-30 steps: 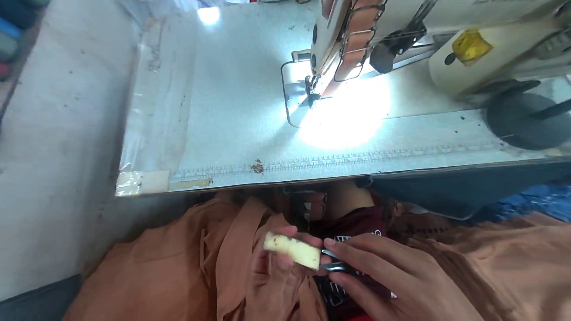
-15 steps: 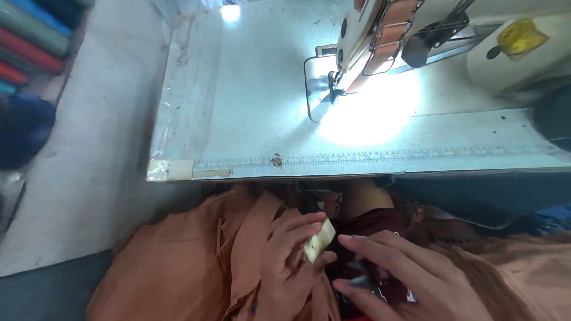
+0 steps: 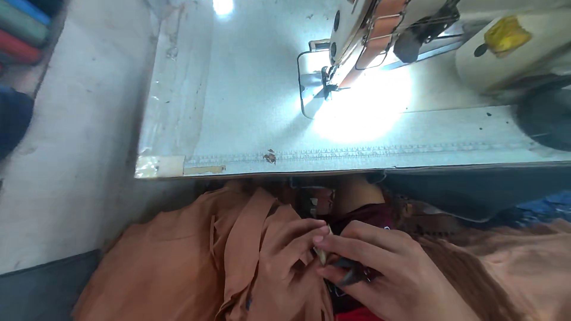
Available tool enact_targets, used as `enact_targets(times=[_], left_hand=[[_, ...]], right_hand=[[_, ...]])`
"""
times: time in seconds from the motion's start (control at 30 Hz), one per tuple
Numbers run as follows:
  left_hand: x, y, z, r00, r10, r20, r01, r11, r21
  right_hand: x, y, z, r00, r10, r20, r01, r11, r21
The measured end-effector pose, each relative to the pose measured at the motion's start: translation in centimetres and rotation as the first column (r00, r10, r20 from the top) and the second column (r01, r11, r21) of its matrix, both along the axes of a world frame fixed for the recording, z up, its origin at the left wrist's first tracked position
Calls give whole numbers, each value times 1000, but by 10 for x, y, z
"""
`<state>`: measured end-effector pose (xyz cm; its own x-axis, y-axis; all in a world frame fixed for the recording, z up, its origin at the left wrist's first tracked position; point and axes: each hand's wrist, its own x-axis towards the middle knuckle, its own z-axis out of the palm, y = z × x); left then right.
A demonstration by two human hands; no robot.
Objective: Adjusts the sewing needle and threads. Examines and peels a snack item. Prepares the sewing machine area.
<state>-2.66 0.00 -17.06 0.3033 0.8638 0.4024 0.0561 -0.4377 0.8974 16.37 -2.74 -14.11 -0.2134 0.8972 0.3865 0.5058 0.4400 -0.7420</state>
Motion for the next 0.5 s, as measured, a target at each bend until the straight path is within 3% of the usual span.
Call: enact_targets(times=[0.13,0.23,0.37,0.5], left_hand=[[-3,-1,-8,996,-69,56,72,997,-39],[-7,-4,-5,960,-185,210,233,945,-231],[-20,-5,-14,811,-299,502,534,730,-427],[-16,-12,-22,667,-147,731,703,450,-551]], right_hand=[[1,-1,-2,1000,21,-22,-21,1000,-1],[2,0,-2,997,55,-56,-55,999,-1],[4,-1,-2,994,71,-77,-72,997,-7],[3,-2,-3,993,115,-28,-115,993,-13]])
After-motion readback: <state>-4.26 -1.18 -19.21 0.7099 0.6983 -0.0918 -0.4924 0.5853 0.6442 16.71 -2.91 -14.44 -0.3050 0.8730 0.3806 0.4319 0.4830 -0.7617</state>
